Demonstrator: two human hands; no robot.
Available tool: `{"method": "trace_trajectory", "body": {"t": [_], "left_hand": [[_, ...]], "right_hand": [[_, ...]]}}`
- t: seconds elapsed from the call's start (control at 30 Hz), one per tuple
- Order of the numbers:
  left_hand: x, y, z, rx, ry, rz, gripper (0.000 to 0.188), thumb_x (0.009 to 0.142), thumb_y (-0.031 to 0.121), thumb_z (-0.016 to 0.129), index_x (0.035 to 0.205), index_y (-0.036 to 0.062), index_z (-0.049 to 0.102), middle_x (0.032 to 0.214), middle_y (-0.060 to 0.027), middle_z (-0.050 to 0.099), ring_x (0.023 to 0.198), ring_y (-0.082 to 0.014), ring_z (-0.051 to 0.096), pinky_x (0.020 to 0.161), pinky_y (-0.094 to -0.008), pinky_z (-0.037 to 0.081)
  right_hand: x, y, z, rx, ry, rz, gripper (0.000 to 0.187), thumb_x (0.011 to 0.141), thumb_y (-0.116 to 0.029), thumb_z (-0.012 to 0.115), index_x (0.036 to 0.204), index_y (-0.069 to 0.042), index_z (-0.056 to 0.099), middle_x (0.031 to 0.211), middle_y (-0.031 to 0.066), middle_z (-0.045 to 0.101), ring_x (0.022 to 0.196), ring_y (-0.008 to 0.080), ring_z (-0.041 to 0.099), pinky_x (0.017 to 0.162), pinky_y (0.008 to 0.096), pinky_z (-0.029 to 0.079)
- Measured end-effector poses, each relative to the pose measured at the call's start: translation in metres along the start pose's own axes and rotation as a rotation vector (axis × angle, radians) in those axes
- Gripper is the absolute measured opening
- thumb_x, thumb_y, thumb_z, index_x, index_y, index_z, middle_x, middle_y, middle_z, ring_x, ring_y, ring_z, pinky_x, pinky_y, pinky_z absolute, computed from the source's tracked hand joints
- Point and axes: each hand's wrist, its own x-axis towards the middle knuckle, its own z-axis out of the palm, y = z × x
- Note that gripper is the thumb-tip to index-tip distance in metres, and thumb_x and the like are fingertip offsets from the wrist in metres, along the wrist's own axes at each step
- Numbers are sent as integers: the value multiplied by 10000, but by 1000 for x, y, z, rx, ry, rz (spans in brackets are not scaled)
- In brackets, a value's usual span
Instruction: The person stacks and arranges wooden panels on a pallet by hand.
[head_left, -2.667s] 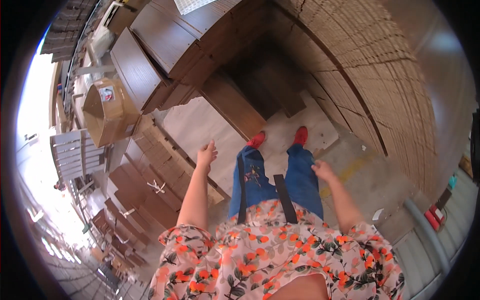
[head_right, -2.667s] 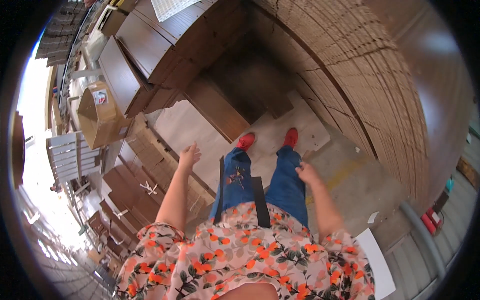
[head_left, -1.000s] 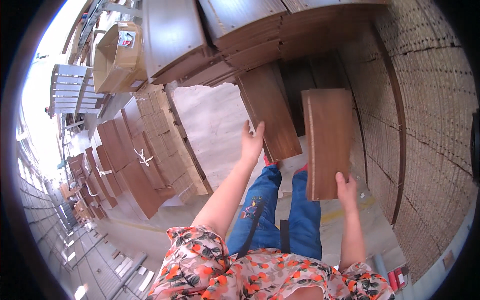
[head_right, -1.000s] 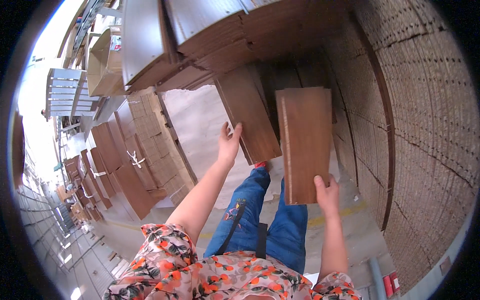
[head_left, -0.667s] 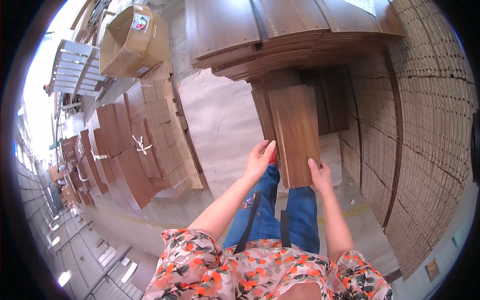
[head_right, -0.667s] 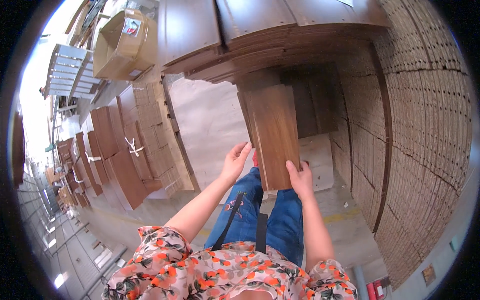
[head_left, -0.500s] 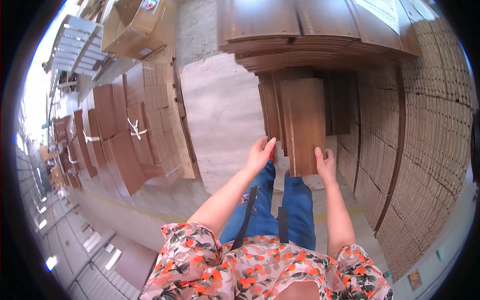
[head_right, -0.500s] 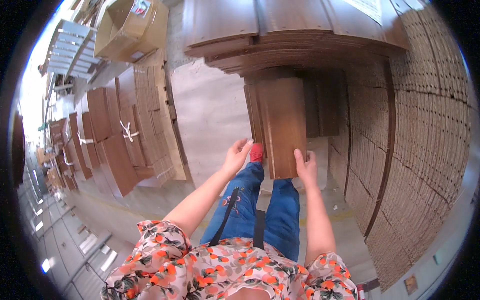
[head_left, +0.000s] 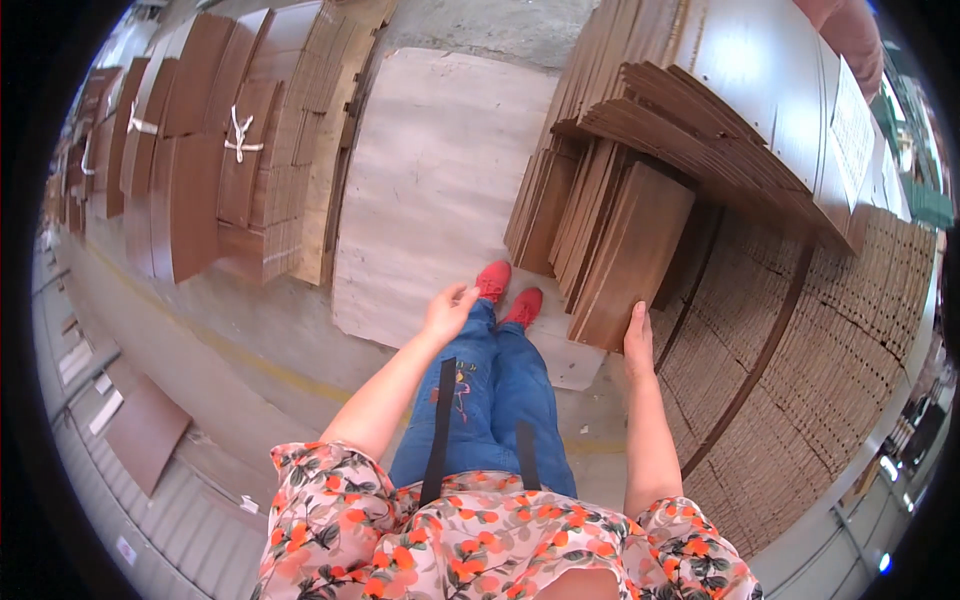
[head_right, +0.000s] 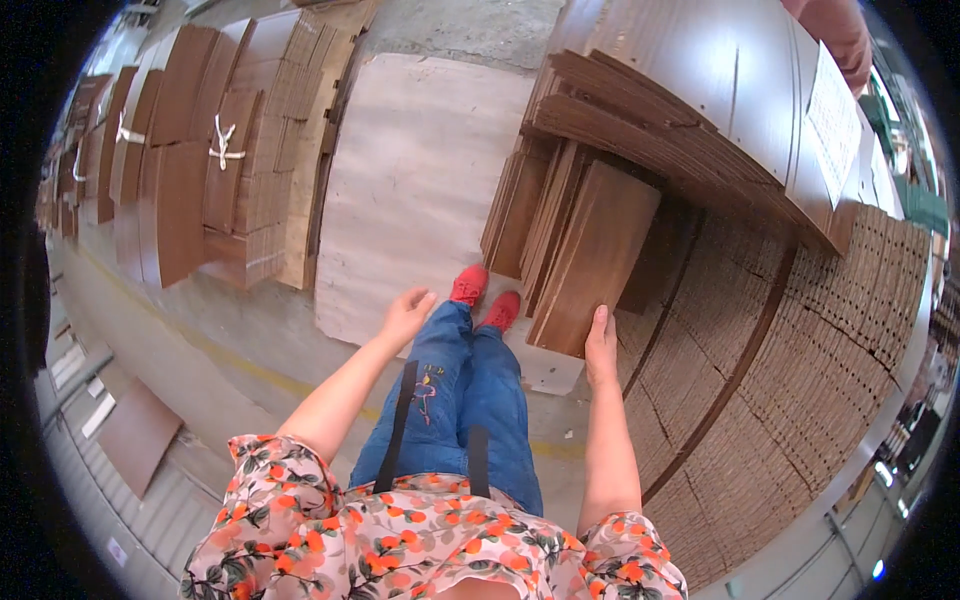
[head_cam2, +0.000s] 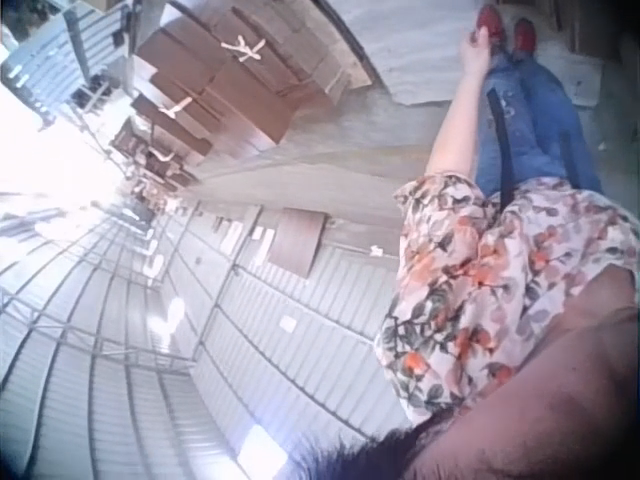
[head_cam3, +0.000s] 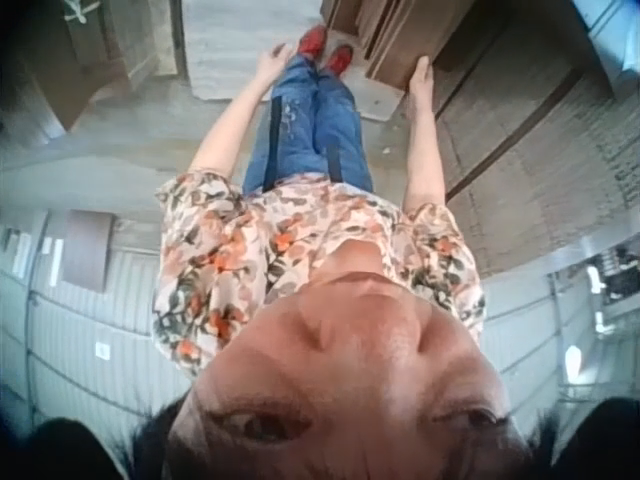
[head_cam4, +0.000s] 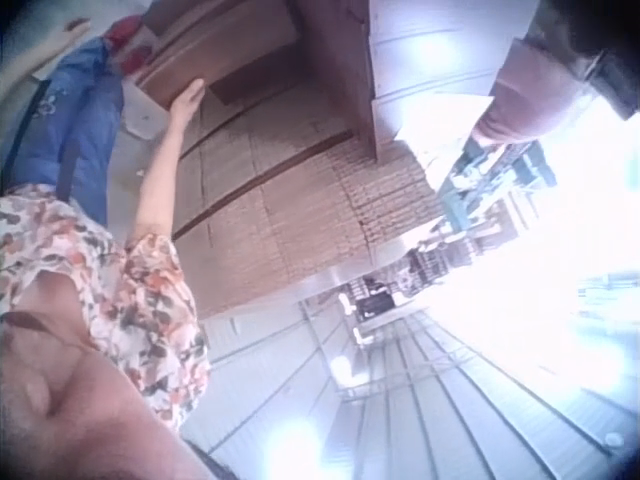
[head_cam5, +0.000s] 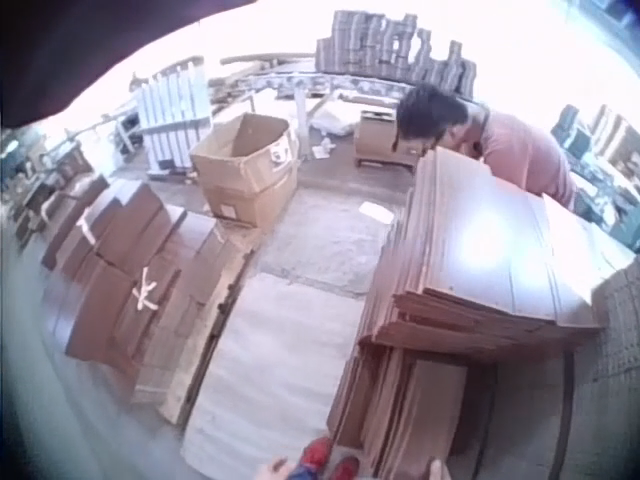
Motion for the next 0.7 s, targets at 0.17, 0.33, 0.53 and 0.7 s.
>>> {"method": "trace_trajectory", "body": {"t": [0.17,0.33,0.53,0.7], "left_hand": [[-54,-63,2,136,34,-81,518,808,378,633,1085,-56,582,939,-204,645,884,-273,630,798,-339,481],[-93,-127,-1,484,-33,-188,655,769,442,639,1281,80,449,1383,-210,322,1254,-371,329,990,-460,347],[-97,-165,-18,633,-147,-531,750,738,465,663,1353,178,345,1439,-202,203,1282,-407,257,973,-552,328],[-81,-185,-65,695,-206,-546,788,689,448,709,1341,172,362,1435,-198,217,1279,-395,269,972,-528,343]], "right_hand": [[-5,0,-1,-39,2,12,776,901,-561,392,1345,68,290,1391,173,329,1285,256,308,1057,319,230],[8,0,-13,-410,301,-314,555,916,-420,474,1216,46,470,1193,181,527,1103,269,503,942,334,380],[-8,-64,53,-169,281,-518,274,914,-190,545,1085,24,572,982,86,618,855,123,581,744,233,463],[43,-102,152,57,85,-370,239,899,-154,566,1077,5,574,904,67,616,744,118,575,613,218,450]]}}
